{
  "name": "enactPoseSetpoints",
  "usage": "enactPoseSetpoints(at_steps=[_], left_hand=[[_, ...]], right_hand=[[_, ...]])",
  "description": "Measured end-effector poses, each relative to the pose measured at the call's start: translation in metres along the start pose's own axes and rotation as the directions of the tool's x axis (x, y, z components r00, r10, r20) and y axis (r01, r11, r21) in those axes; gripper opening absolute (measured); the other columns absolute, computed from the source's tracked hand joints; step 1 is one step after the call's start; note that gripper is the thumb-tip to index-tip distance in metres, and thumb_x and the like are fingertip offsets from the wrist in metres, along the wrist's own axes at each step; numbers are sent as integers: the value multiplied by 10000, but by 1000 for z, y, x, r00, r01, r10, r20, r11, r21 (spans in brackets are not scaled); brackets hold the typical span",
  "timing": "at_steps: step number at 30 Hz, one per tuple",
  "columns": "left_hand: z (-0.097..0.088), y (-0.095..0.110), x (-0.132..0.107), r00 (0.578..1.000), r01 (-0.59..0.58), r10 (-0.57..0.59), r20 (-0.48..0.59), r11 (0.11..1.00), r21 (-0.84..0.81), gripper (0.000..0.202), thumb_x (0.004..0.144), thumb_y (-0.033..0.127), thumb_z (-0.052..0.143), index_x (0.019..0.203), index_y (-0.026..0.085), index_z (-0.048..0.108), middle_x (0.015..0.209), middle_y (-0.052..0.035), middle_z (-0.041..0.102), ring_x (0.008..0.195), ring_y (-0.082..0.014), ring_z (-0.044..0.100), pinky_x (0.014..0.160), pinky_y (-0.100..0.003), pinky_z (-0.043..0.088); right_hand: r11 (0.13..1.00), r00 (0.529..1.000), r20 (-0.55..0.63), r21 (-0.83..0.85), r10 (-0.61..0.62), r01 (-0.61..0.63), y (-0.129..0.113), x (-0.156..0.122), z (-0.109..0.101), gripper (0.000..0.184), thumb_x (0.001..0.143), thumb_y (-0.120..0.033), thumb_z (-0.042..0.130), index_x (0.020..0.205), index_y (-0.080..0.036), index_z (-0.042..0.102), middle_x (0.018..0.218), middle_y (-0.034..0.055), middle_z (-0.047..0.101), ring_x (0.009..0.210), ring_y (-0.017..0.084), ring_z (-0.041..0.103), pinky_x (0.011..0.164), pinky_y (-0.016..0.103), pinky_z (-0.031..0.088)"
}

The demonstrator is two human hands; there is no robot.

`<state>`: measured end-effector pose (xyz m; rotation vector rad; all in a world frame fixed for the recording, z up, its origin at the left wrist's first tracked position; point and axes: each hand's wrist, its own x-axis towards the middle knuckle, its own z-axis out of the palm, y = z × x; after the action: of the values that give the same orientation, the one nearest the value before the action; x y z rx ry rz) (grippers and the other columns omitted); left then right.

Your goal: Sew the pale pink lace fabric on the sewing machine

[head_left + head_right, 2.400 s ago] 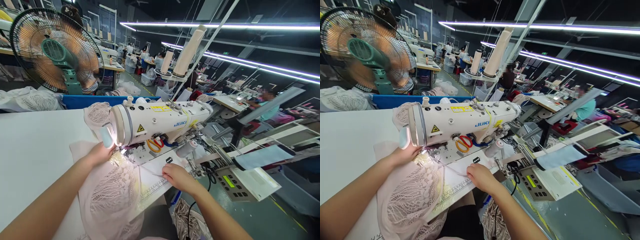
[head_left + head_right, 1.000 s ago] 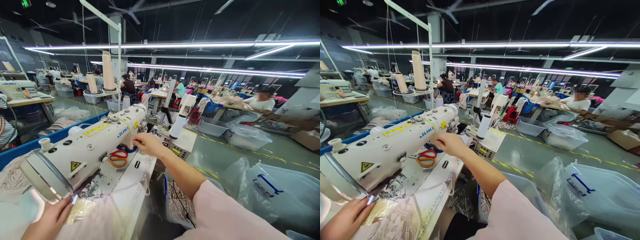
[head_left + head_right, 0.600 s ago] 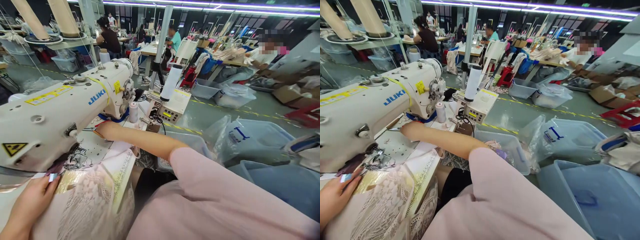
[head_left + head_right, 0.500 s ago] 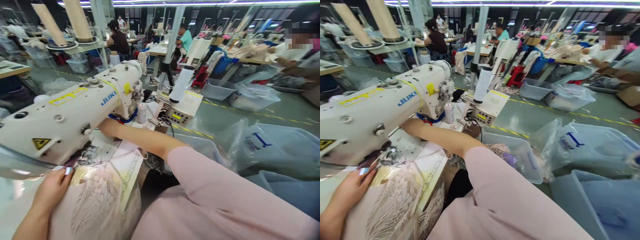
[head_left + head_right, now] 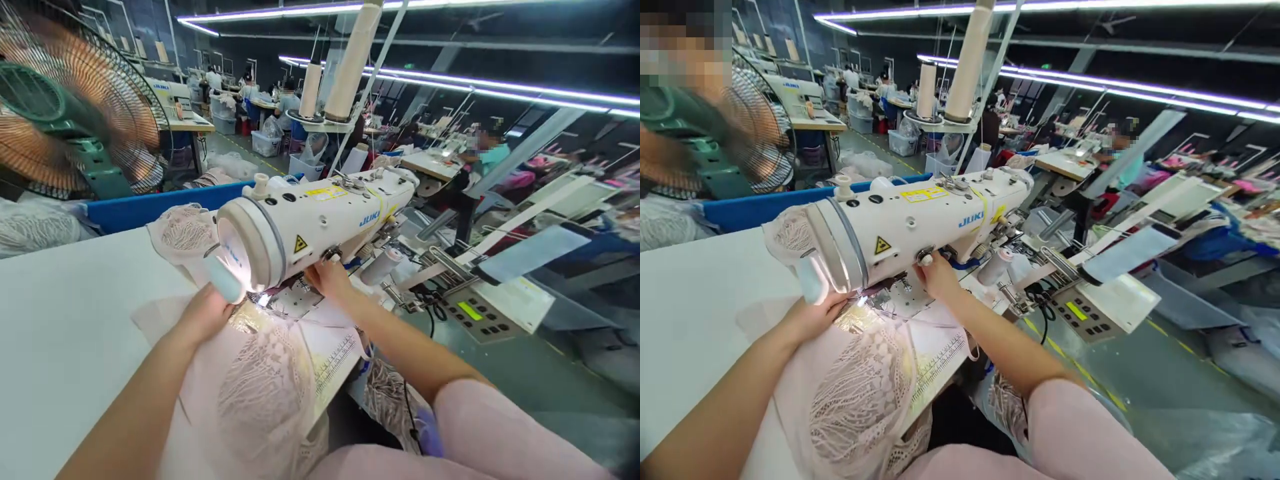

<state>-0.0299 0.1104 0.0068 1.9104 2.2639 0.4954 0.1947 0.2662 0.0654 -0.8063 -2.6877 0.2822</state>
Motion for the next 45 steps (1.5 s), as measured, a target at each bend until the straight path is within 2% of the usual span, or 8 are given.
enactPoseSetpoints(at_steps=[4,7,10,16,21,24,33,45], left_hand=[[-3,4,2,1000,-19,19,7,999,-46,316,827,422,423,958,267,666,972,-45,652,957,-237,558,812,-348,440],[-4,5,3,999,-30,31,31,999,-29,336,770,474,518,984,250,650,1008,-61,642,994,-263,542,815,-361,435],[-5,5,3,997,-49,48,58,999,2,375,722,503,580,1000,258,635,1074,-58,625,1021,-270,531,824,-360,430],[-10,7,1,995,-60,57,86,998,26,376,714,493,597,997,248,634,1028,-62,635,1037,-281,524,824,-354,432],[-10,6,0,994,-48,46,98,999,17,441,747,495,553,1099,233,594,1117,-75,590,1041,-272,519,827,-354,438],[-8,4,1,991,-46,44,122,999,13,436,750,487,547,1086,214,607,1099,-89,590,1062,-281,505,851,-362,431],[-6,3,2,991,-12,14,136,1000,-17,550,738,510,536,1188,194,537,1148,-100,572,1102,-289,481,874,-374,427],[-8,4,3,990,8,-5,138,1000,-19,546,712,525,549,1149,198,566,1109,-101,580,1083,-291,480,911,-391,411]], right_hand=[[970,965,-260,237,14,50,-13,-78,12,284,940,-391,313,975,-207,527,861,93,636,850,205,601,773,361,488],[913,967,-222,357,-123,198,-35,-100,26,275,940,-400,318,1039,-228,510,868,72,650,840,183,608,746,332,499],[895,953,-206,346,-221,282,-49,-89,39,304,948,-404,308,1059,-213,517,917,77,649,850,167,607,729,303,502],[929,936,-260,219,-238,297,-47,-70,55,303,958,-367,318,1044,-173,533,928,91,643,863,161,606,752,284,510],[909,839,-402,35,-367,415,-47,-70,55,229,953,-305,349,1026,-167,516,877,76,648,792,159,605,675,272,523],[890,806,-408,-35,-429,455,-49,-69,52,160,932,-243,397,1010,-165,513,855,64,651,761,156,594,656,265,518],[883,807,-375,-78,-456,463,-45,-69,48,131,915,-224,420,989,-173,514,836,55,645,739,160,579,656,269,509],[849,788,-322,-133,-525,511,-45,-73,45,131,910,-190,416,1004,-160,501,812,41,644,753,157,573,623,260,476]])
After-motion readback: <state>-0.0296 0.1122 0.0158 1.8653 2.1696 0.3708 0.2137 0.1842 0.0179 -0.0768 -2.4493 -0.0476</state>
